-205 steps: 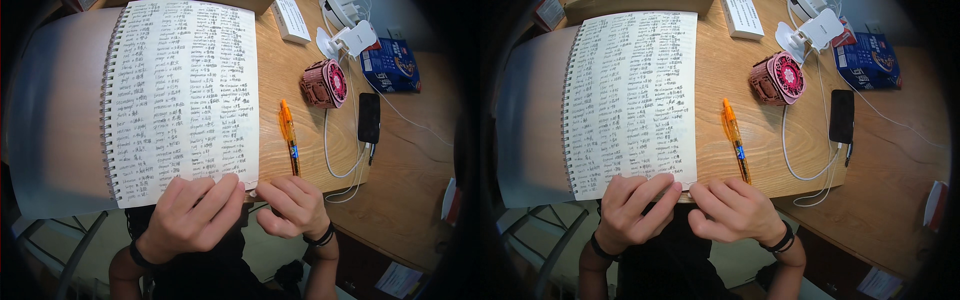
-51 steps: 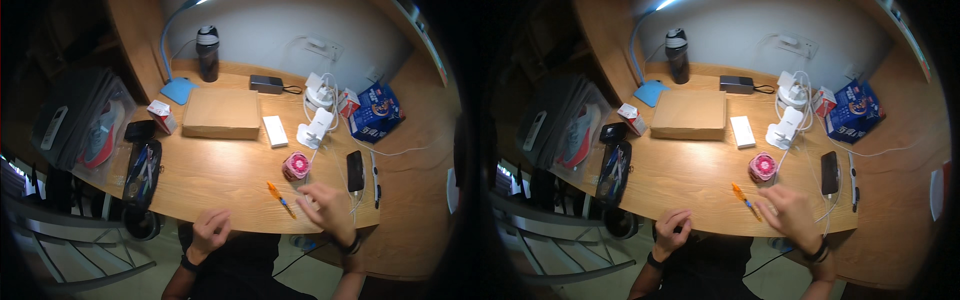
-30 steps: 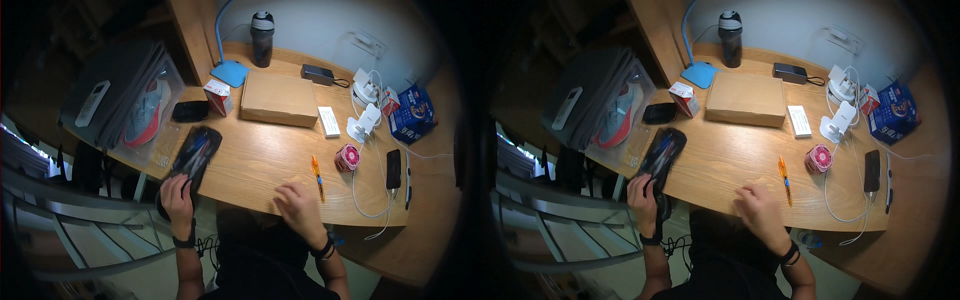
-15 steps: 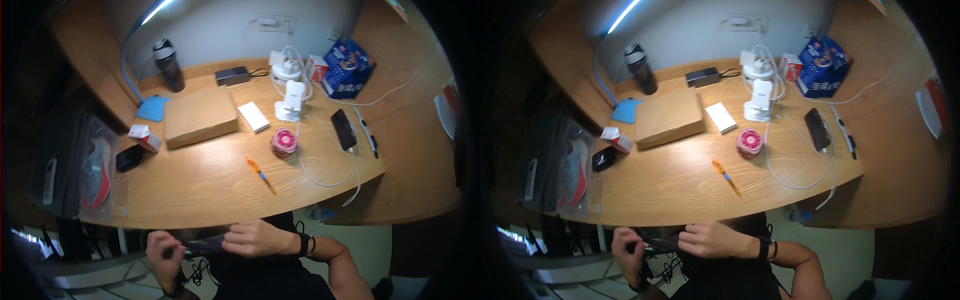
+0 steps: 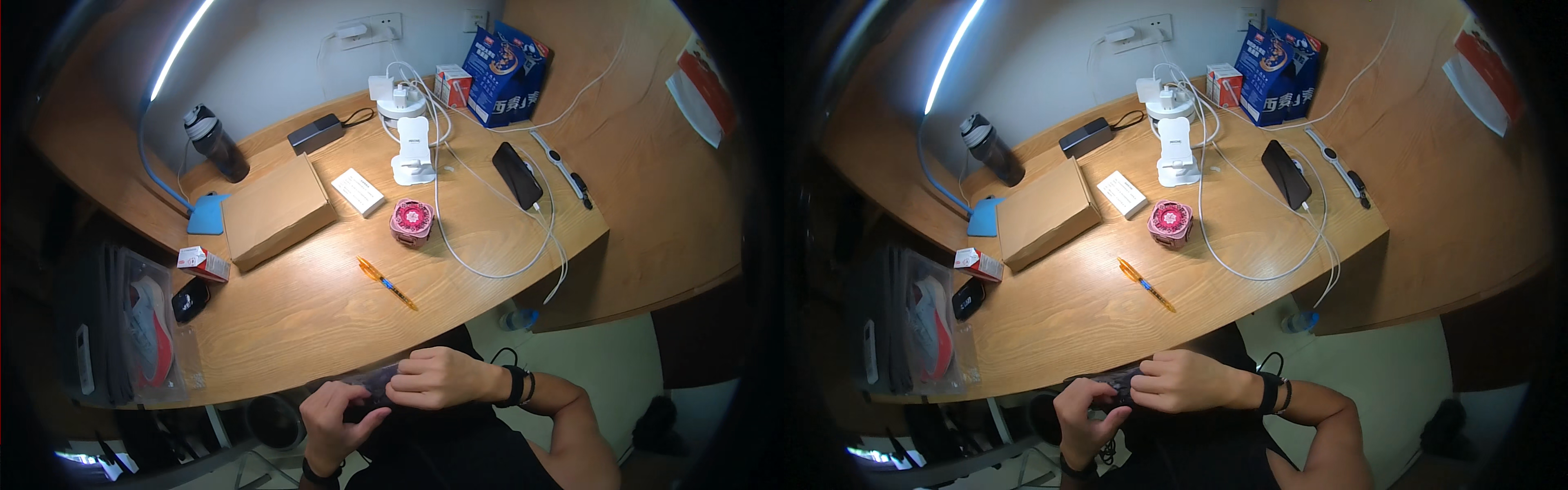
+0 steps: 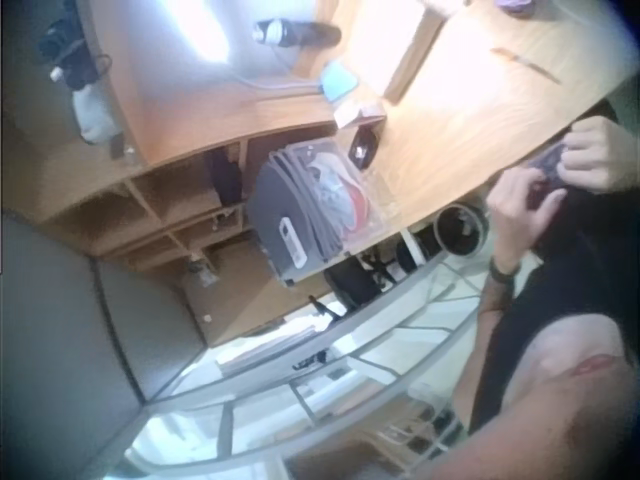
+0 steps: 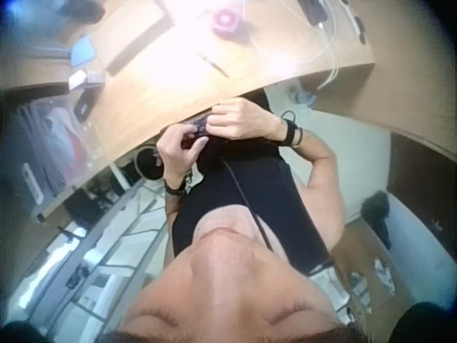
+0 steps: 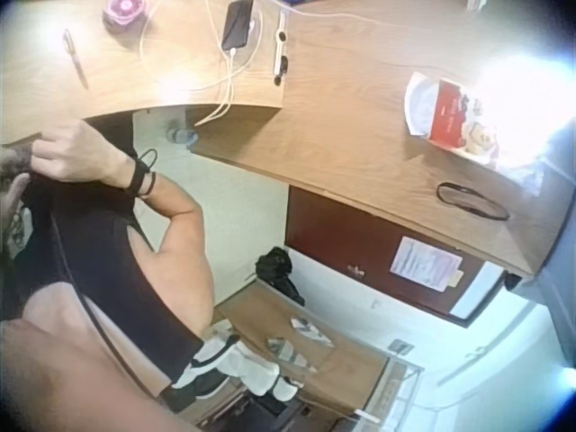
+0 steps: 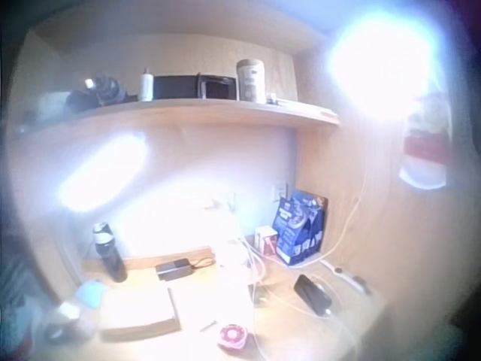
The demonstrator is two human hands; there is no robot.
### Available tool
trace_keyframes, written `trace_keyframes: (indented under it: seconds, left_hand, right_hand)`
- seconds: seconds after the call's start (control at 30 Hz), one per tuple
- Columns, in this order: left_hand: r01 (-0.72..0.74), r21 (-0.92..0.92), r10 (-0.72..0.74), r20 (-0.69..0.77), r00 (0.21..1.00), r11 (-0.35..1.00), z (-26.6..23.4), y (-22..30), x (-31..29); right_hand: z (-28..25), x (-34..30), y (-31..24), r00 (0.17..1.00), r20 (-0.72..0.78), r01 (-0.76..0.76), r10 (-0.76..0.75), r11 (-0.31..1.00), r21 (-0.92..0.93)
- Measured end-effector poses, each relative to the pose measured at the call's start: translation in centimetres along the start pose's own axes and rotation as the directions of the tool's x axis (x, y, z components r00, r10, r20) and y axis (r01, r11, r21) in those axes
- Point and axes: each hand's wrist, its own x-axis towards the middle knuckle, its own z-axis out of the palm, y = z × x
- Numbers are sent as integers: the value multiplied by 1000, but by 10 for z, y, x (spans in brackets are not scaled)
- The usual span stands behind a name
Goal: Examining and manipulating a 3D mechanical puzzle box at a desk.
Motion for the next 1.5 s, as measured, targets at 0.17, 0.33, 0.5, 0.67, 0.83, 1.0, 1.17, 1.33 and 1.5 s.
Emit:
trace_keyframes:
  seconds: [0.17, 0.33, 0.5, 0.67, 0.83, 1.0, 1.17, 1.33, 1.5]
  left_hand:
    - [131, -21, -128, 96, 987, 991, 11, 9, 4]
    - [423, -210, -409, 110, 906, 881, 14, 14, -5]
    - [314, -59, -319, -103, 942, 948, 19, 0, -10]
    - [314, -195, -369, -457, 809, 929, 21, -43, -23]
    - [256, -686, -629, -369, 684, 681, 9, -55, -13]
    - [175, -918, -679, -126, 724, 357, 24, -65, 0]
    - [240, -962, -608, 115, 785, 129, 27, -77, -2]
    - [330, -932, -654, 157, 740, 150, 20, -62, 10]
    - [208, -976, -497, 145, 855, 72, 10, -76, -4]
  right_hand:
    - [1, -8, 0, 999, -40, -7, 5, 998, -56]
    - [5, -12, 2, 999, -38, 8, -10, 999, -39]
    - [11, -15, 2, 996, -64, -59, 56, 997, -42]
    - [-4, -14, 2, 940, -227, -249, 253, 967, 48]
    - [-1, -24, 2, 784, -470, -357, 404, 914, 192]
    - [6, -26, 4, 718, -520, -390, 462, 887, 249]
    - [2, -23, 18, 697, -482, -426, 531, 847, 317]
    - [-7, -21, 24, 945, -255, -204, 205, 978, 32]
    - [-12, -9, 30, 923, -331, -189, 195, 981, 51]
